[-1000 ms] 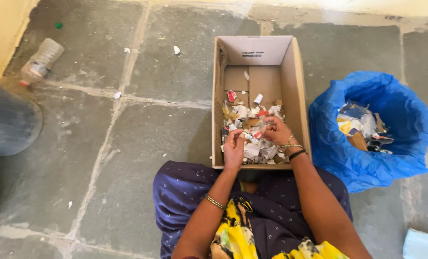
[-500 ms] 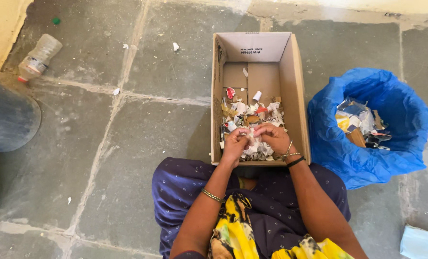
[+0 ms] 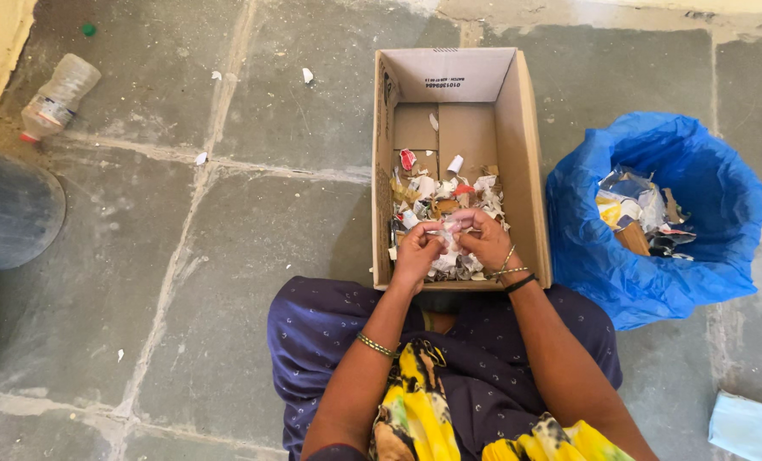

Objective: The person sits on the floor and sorts small pieces of paper and plastic waste from a cardboard box into a blue plastic bag. They handle the items one by one, occasionally tearing larger pieces before placing them into the bag.

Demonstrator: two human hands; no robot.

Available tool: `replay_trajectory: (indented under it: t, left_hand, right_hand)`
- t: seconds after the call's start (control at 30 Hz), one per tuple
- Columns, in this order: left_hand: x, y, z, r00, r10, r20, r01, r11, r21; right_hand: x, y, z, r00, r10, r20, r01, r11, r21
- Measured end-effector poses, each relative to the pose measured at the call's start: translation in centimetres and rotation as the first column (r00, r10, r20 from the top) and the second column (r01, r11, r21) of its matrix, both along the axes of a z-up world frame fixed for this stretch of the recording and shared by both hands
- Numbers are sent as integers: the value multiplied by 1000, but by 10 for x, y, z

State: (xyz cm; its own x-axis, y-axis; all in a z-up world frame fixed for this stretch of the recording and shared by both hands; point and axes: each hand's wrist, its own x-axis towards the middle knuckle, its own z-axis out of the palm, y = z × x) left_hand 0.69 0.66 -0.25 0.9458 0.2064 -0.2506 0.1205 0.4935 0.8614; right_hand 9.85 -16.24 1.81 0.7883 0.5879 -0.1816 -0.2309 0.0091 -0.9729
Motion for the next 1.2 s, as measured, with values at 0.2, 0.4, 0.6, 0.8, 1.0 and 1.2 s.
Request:
replay_trajectory:
  t: [0.2, 0.4, 0.6, 0.8, 1.0, 1.2]
  left_hand:
    - [1, 1, -10, 1000, 19, 20, -19, 1000, -5]
    - [-1, 1, -9, 995, 96, 35, -98, 994, 38]
    - [-3, -6, 2, 963, 202, 178, -223, 969, 107]
    - [-12, -4, 17, 914, 361, 184, -387, 911, 139]
    - [-18, -7, 22, 889, 399, 224, -433, 892, 131]
    - [-15, -1, 5, 844, 487, 226, -479, 873, -93]
  right_hand:
    - [7, -3, 9, 999, 6, 32, -10, 993, 117]
    - [22, -61, 84, 685, -389, 616, 559, 823, -101]
    - [79, -217, 77, 323, -314, 893, 883, 440, -165]
    - [95, -267, 72, 523, 293, 801, 806, 135, -576]
    - [50, -122, 93, 500, 6, 866, 680, 617, -397]
    - [40, 55, -33, 702, 584, 408, 84, 501, -861]
